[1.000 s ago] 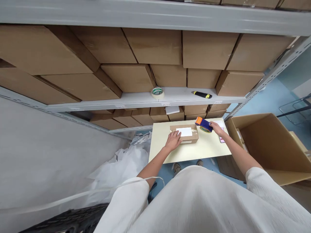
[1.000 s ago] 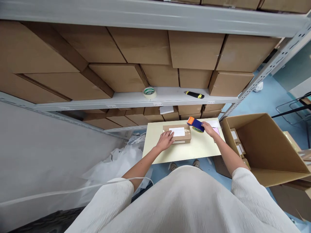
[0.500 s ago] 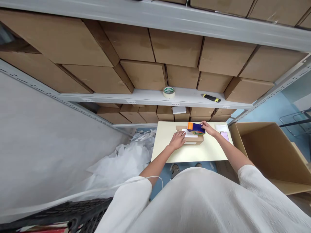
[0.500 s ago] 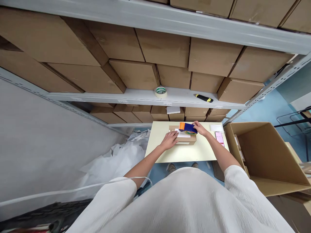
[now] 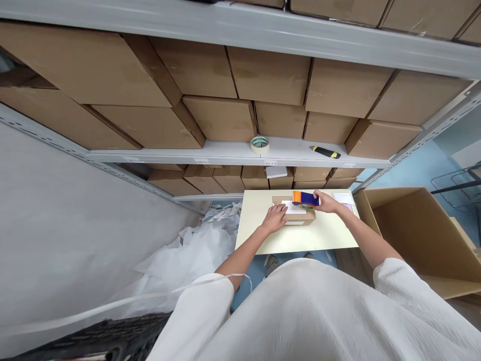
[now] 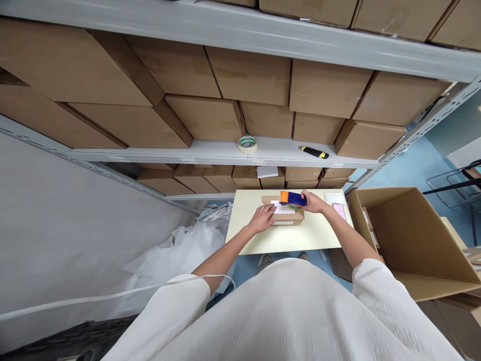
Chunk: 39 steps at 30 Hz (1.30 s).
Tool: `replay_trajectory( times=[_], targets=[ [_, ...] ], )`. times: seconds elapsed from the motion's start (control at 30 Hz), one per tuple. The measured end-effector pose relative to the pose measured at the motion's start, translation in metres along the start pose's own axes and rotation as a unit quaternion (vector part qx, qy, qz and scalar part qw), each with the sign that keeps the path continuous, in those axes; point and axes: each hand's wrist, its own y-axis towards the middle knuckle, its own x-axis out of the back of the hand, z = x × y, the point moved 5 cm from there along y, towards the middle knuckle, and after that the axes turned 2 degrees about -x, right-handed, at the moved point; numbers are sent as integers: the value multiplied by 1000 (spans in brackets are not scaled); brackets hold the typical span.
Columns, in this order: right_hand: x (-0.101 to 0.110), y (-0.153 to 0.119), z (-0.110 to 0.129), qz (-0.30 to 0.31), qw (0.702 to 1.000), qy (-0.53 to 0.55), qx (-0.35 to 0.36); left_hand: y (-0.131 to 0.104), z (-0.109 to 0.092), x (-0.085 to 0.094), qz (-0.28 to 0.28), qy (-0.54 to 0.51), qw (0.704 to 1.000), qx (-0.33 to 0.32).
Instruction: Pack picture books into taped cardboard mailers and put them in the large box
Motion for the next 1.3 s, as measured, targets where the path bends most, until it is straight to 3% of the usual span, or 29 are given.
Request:
replay_trajectory(
  times=[0.13, 0.23, 0.3, 0.43, 0.5, 0.57, 0.83, 1.03, 1.3],
  targets=[
    [0, -2, -15, -7, 1000, 9, -8, 5, -1, 11, -8, -60, 998, 27],
    [-2, -3, -20, -9, 1000, 8, -7, 18, -3, 28, -96, -167, 978, 78],
    [-2, -3, -18, -9, 1000, 9, 3, 29, -4, 37, -155, -275, 939, 140],
    [-3, -2, -14, -10, 1000, 17, 17, 49, -11, 35, -138, -492, 816, 269],
    [-4, -2, -15, -11, 1000, 19, 11, 55, -17, 36, -131, -533, 782, 293],
    [-5, -1, -16, -11, 1000, 18, 11, 58, -21, 37, -127, -547, 769, 305],
    [-6, -4, -16, -12, 1000, 12, 20, 64, -24, 38, -117, -522, 782, 320],
    [-9, 0, -2, 4, 999, 25, 34, 61, -13, 50, -125, -383, 865, 300],
    [-17, 11, 7, 45, 992, -99, 58, 49, 2, 50, -140, -359, 867, 316]
  ],
)
